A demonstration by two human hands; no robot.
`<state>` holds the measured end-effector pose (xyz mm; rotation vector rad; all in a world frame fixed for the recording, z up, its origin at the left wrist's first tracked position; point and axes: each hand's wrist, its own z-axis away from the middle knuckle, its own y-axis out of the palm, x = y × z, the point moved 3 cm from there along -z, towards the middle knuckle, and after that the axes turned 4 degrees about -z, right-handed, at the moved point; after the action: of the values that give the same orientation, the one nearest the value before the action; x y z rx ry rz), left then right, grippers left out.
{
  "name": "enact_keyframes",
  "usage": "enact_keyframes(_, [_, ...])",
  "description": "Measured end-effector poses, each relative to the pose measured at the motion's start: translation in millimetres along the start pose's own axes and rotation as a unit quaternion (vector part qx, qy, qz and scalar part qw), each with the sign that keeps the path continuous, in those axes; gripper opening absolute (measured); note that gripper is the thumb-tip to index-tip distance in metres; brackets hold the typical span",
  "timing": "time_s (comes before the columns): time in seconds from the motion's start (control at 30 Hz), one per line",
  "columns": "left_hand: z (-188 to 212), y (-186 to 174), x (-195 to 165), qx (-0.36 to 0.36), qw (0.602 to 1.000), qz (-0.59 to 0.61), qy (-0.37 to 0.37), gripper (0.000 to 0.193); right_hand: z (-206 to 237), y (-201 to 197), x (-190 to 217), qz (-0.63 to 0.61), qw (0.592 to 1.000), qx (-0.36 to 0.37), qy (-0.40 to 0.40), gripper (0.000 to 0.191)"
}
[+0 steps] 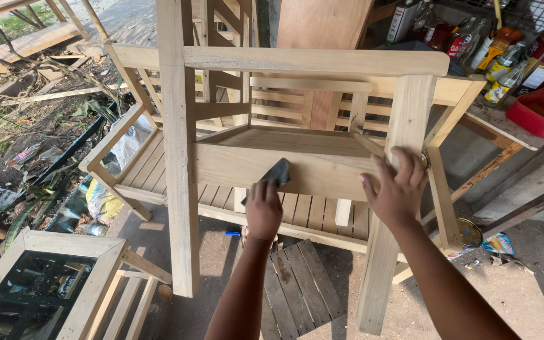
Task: The person sands a wooden bench frame using a sanding block, working along the rails, legs and slats. They rotate and reposition the bench frame between passes to reach different sides and continue sanding the exposed wood surfaces.
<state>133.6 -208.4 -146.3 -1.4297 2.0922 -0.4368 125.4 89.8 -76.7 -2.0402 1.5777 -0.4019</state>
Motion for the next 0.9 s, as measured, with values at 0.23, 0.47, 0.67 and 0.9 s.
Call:
enact_keyframes(0.23, [-2, 25, -17, 0.048, 0.996, -0.064, 0.025, 0.025, 12, 1, -5, -0.086, 0.996, 0.000, 0.020, 0.034])
enact_keyframes(0.47, [0, 31, -19, 0.071, 0.974, -0.133, -0.172, 0.018, 7, -4, -3, -0.149, 0.989, -0.010, 0.008, 0.034])
enact_keyframes(0.67, [16, 45, -62, 0.027, 0.979, -0.069, -0.191, 0.010, 6, -8, -6, -0.193, 0.981, -0.008, -0.005, 0.040])
enact_keyframes(0.9, [19, 53, -54, 0.013, 0.942, -0.048, -0.332, 0.010, 0, -7, -2, -0.099, 0.993, 0.009, -0.057, 0.051])
